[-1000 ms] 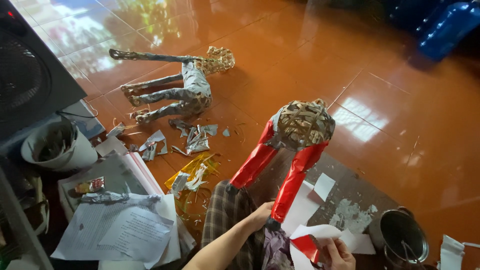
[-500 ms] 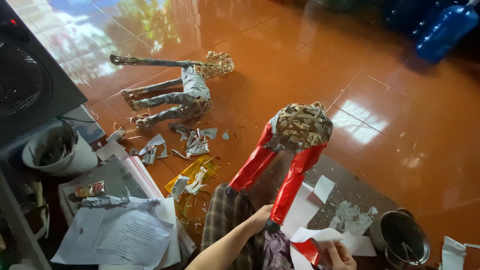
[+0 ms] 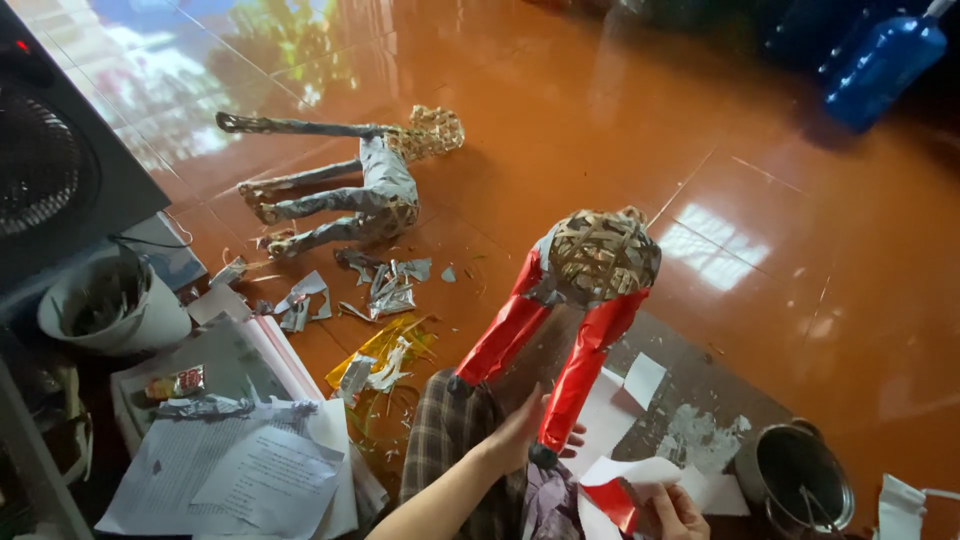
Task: Wrapping paper strips around a wire frame to create a giraffe craft.
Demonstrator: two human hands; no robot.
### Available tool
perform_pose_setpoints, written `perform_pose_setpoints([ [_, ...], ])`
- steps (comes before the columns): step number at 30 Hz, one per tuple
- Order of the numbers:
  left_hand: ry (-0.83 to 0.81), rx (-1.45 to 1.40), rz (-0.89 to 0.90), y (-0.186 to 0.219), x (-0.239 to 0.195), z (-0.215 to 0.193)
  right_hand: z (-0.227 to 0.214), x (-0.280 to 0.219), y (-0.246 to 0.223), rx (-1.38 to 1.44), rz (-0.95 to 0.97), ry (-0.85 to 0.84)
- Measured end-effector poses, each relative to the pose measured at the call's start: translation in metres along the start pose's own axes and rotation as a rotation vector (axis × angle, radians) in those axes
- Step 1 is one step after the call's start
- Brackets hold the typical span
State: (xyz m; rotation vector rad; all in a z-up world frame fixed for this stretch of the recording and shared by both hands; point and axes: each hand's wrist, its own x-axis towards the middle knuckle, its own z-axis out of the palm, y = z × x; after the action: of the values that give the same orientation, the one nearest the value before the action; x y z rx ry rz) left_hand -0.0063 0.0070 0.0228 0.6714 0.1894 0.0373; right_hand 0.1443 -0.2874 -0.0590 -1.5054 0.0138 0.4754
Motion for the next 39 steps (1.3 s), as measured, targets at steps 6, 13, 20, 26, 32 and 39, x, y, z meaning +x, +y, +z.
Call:
perform_pose_setpoints([
  [6, 0.05, -0.004, -0.01, 0.023, -0.018, 0.032, 0.014, -0.008, -0.015, -0.073, 0.059, 0.074],
  [13, 0.013, 0.073, 0.069, 0.035, -0.028, 0.054, 0.006, -0.006, -0.006, 0.102, 0.004, -0.013],
  [20, 0.08, 0.062, 0.018, 0.043, -0.035, 0.066, 0.017, -0.02, -0.027, 0.113, 0.071, -0.009],
  [26, 0.03, -0.044, 0.052, 0.041, -0.036, 0.063, 0.021, -0.02, -0.038, 0.094, 0.072, -0.03],
  [32, 0.028, -0.133, 0.033, 0.045, -0.038, 0.063, 0.018, -0.013, -0.022, 0.135, 0.057, -0.021],
  [39, 0.03, -0.109, 0.027, 0.045, -0.041, 0.071, 0.006, -0.005, -0.01, 0.111, 0.022, -0.089],
])
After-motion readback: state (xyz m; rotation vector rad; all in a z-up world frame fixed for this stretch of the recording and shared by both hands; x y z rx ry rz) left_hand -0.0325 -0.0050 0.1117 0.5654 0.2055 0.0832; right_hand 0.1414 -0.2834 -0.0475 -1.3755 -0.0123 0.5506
